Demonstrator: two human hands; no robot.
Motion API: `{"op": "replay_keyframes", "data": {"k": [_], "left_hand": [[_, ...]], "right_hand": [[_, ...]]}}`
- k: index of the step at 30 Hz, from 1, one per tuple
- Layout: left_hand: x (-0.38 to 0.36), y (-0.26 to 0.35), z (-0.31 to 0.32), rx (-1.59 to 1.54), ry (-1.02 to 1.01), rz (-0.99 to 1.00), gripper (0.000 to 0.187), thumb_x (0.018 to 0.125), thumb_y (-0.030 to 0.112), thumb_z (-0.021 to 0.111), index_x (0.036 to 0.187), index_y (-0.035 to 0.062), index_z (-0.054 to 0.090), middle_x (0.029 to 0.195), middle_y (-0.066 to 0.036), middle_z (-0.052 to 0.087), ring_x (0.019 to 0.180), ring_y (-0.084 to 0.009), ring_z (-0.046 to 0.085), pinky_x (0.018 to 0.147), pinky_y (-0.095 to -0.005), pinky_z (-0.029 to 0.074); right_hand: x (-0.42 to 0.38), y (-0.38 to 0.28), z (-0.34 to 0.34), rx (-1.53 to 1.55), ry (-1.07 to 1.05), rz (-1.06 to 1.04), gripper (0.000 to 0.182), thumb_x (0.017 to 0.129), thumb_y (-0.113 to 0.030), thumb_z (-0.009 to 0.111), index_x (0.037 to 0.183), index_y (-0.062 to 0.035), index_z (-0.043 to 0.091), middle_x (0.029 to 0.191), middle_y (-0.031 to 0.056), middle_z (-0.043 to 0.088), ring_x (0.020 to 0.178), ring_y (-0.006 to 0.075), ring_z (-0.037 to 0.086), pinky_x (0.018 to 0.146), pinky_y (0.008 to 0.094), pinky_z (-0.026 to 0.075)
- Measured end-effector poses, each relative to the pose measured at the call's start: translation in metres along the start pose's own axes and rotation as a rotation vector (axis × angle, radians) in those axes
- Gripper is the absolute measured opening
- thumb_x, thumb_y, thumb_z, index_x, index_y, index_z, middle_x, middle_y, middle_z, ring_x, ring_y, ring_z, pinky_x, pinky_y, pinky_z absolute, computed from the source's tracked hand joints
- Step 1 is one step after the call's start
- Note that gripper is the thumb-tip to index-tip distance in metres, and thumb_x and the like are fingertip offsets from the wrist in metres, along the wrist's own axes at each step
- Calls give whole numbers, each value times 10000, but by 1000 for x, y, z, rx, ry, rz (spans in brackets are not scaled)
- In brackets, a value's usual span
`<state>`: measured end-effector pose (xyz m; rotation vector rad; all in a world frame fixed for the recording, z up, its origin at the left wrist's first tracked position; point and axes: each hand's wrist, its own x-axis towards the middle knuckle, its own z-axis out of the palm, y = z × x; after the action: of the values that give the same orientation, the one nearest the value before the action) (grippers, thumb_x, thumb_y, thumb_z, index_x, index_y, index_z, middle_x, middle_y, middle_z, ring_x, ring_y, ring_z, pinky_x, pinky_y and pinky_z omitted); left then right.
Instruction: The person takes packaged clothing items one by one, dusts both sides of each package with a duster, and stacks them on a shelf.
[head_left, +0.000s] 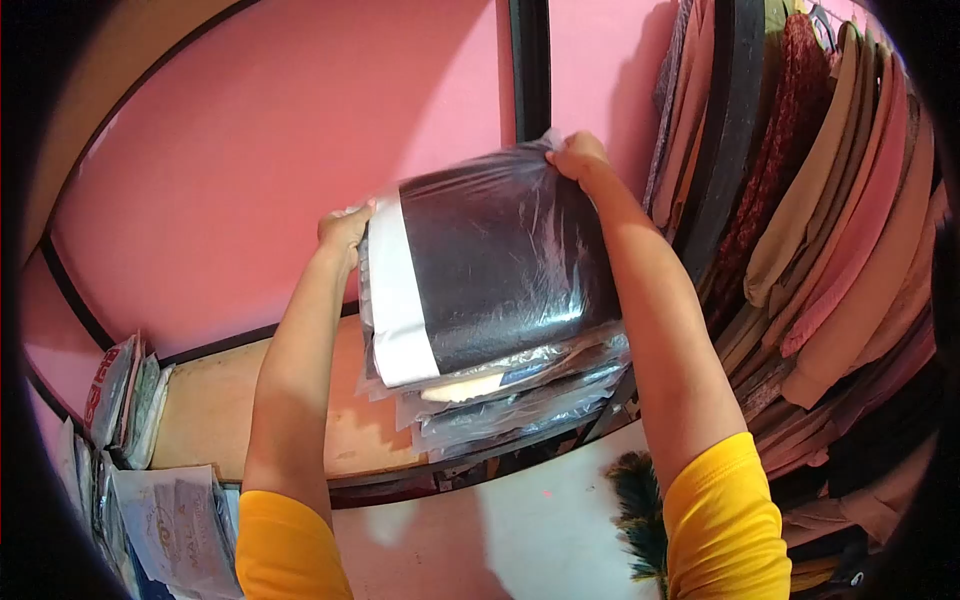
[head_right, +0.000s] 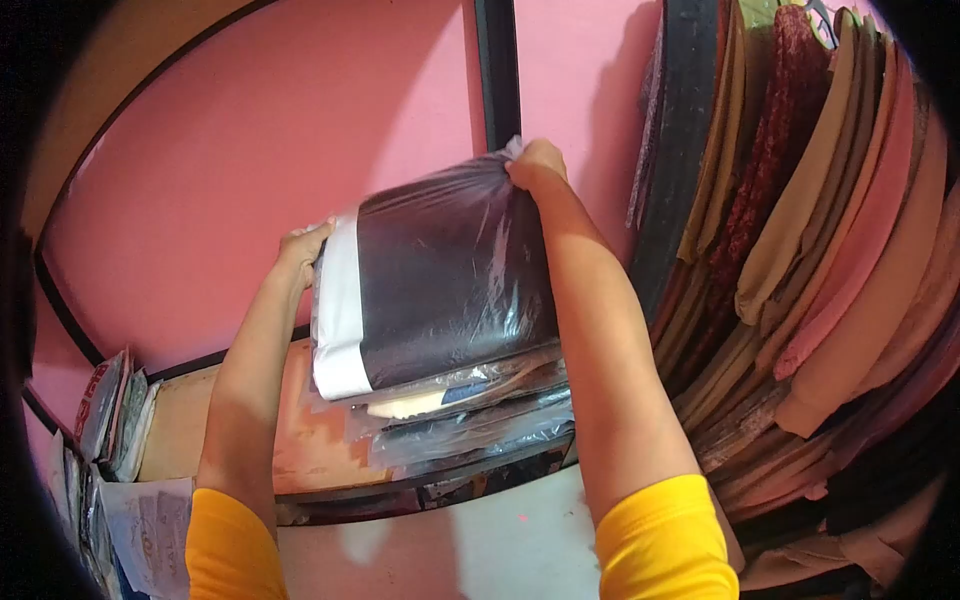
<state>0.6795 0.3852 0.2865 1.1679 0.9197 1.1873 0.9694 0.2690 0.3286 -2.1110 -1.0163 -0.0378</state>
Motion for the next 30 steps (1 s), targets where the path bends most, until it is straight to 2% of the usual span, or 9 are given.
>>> {"op": "replay_keyframes", "data": {"k": [2,7,9,11,13,14,18,20,30], "left_hand": [[6,-8,-2,3,9,-5,275,706,86,664,824,-94,494,764,-149,566,600,-198,565,529,-332,493],[2,-4,-6,-55,-81,-57,311,697,77,667,853,-114,478,753,-151,572,564,-198,565,502,-323,490],[5,7,-9,336,-24,52,497,694,164,679,983,-158,431,944,-233,538,795,-259,575,669,-375,486],[-2,8,2,1112,348,737,686,709,273,652,1127,-167,331,1172,-280,386,1092,-304,414,900,-405,352],[-28,25,26,1150,45,828,817,733,480,542,1253,-69,231,1315,-254,181,1255,-315,125,1012,-436,136],[-47,29,41,1154,38,820,817,733,480,542,1253,-69,231,1315,-254,181,1255,-315,125,1012,-436,136],[-72,23,71,1548,-295,470,835,690,695,327,1315,158,192,1365,-163,109,1273,-303,36,980,-546,55],[-69,15,74,1663,-371,367,851,650,768,245,1323,255,156,1382,-107,81,1276,-291,20,950,-604,40],[-70,12,75,1702,-395,337,864,643,767,266,1324,247,155,1380,-96,107,1269,-305,80,944,-613,80]], "right_hand": [[-5,-5,1,87,-4,29,368,673,-256,663,953,-31,582,1011,150,563,961,290,532,816,345,428],[-41,-16,-5,-305,-13,47,431,658,-324,680,1003,-89,572,1077,95,543,1025,228,504,810,327,434],[-48,-28,-11,-395,11,102,506,660,-387,665,1072,-126,533,1140,45,505,1078,218,461,846,376,404],[-47,-33,-5,-622,77,-175,620,700,-510,569,1190,-157,432,1214,43,432,1134,249,396,915,459,321],[-45,-31,4,-515,-87,-236,689,702,-581,494,1244,-181,348,1270,55,352,1178,262,325,940,486,266],[-46,-28,10,-404,-238,-301,758,704,-651,419,1297,-205,263,1327,67,273,1222,274,255,966,512,211],[-50,-9,24,-375,-394,-242,850,655,-764,259,1328,-263,124,1388,82,68,1274,278,79,1013,472,109],[-47,0,27,-362,-401,-229,850,656,-764,255,1329,-263,123,1386,94,69,1274,280,76,1017,454,111],[-48,8,34,-297,-461,-224,858,656,-765,249,1332,-260,95,1383,115,61,1275,275,63,1026,415,95]]}}
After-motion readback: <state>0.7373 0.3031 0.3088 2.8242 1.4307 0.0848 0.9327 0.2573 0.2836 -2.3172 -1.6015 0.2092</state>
